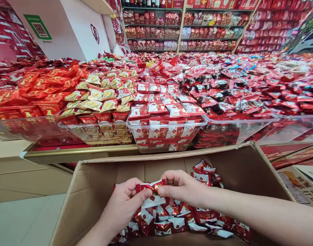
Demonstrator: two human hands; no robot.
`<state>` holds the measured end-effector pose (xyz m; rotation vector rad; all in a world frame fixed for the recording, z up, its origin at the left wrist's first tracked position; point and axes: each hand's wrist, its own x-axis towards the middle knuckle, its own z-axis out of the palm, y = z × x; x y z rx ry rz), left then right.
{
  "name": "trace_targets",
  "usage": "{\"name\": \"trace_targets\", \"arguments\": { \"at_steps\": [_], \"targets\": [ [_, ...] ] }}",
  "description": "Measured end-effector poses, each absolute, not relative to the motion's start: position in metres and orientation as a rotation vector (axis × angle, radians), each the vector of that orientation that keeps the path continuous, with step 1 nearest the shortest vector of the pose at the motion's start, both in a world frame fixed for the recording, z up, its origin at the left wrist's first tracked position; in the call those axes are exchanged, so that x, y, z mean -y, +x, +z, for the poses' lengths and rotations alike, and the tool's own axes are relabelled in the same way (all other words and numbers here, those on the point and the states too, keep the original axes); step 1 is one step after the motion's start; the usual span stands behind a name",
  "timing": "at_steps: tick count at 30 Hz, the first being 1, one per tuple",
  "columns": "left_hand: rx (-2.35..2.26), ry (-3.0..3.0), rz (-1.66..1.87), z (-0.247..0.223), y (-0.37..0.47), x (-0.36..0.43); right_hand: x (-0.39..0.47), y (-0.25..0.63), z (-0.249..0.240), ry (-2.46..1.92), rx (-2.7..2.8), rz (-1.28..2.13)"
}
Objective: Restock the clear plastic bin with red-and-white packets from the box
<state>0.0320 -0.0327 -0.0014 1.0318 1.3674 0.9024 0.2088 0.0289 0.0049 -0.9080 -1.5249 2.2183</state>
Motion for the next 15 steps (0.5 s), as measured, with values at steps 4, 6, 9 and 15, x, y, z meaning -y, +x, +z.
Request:
{"name": "trace_targets", "arguments": {
  "at_steps": [4, 6, 9, 15],
  "targets": [
    [-1.365, 0.998, 0.994, 0.001, 0.026, 0.035, -0.021, 0.203, 0.006, -0.926, 1.383, 2.153],
    [-1.320, 0.942, 1.024, 0.004, 0.026, 0.036, -0.018, 0.201, 0.005, -0.927, 1.284, 2.163],
    [-1.264, 0.854, 1.079, 0.010, 0.027, 0.036, -0.016, 0.200, 0.002, -0.957, 1.188, 2.170],
    [-1.464, 1.052, 1.025, 0.009, 0.030, 0.042, -0.020, 0.199, 0.002, -0.883, 1.352, 2.204]
  ]
}}
